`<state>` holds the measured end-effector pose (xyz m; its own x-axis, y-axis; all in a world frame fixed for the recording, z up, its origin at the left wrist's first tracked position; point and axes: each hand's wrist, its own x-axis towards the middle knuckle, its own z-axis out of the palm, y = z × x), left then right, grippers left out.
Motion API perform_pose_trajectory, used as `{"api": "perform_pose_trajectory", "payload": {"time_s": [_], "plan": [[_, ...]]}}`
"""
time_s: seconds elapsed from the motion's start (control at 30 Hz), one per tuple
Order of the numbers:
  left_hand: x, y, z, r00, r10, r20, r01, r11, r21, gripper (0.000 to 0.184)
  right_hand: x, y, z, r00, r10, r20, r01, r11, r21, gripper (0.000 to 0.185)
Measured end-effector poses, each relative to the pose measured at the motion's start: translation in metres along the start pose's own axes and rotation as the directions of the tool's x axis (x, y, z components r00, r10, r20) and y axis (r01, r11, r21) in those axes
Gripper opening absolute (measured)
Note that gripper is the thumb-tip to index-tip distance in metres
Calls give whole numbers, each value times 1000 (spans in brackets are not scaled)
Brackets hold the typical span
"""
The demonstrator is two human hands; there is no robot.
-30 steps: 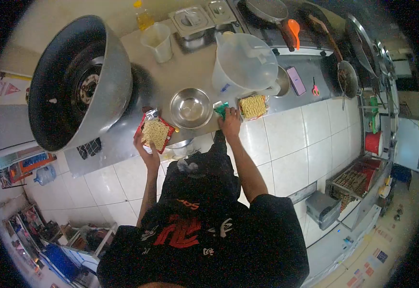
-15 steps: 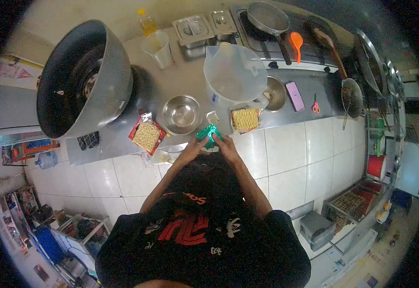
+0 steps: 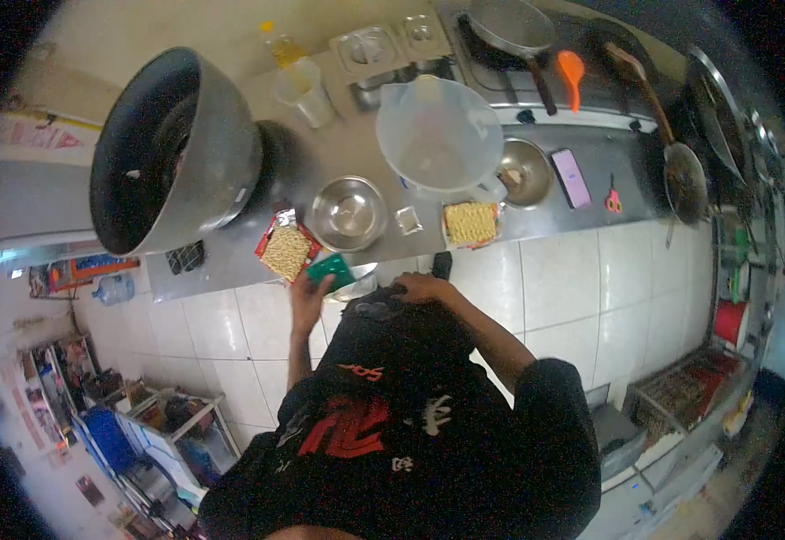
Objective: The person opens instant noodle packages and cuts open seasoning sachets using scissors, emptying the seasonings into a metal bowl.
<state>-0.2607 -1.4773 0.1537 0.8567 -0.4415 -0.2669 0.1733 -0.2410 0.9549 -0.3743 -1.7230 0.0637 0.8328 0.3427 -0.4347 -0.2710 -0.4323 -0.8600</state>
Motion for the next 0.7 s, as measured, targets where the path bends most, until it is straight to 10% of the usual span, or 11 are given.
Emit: {"api": "perform_pose_trajectory", "payload": {"time_s": [0.13, 0.27, 0.33, 0.4, 0.47, 0.53, 0.6, 0.67, 0.7], "plan": [[-10, 14, -19, 999, -47, -6, 47, 994, 97, 22, -32, -41, -19, 882, 396, 254, -402, 915, -31, 64], [-7, 11, -26, 995, -67, 76, 79, 983, -166, 20, -57, 26, -4, 897, 418, 141, -426, 904, 26, 63], [3, -1, -21, 975, -70, 210, 76, 997, -19, 19, -79, 69, -12, 950, 272, 157, -254, 959, -125, 59], [11, 3, -3, 976, -1, 219, 35, 988, -152, 20, -117, 88, -35, 880, 454, 142, -349, 819, -456, 48], [18, 24, 15, 946, -100, 307, 291, 679, -674, 22, -175, 129, -53, 815, 572, -93, -572, 820, 34, 35], [30, 32, 40, 941, -89, 328, 269, 785, -558, 25, -229, 167, -72, 615, 757, -222, -491, 588, 642, 27], [43, 34, 66, 940, -26, 341, 33, 999, -16, 28, -286, 272, -95, 853, 332, -403, -209, 925, 318, 25], [45, 37, 92, 943, 101, 318, -127, 990, 64, 30, -309, 231, -132, 401, 670, -624, -331, 741, 584, 28], [40, 46, 111, 953, 51, 299, -34, 997, -63, 31, -314, 247, -148, 234, 493, -838, -396, 836, 381, 24]]}}
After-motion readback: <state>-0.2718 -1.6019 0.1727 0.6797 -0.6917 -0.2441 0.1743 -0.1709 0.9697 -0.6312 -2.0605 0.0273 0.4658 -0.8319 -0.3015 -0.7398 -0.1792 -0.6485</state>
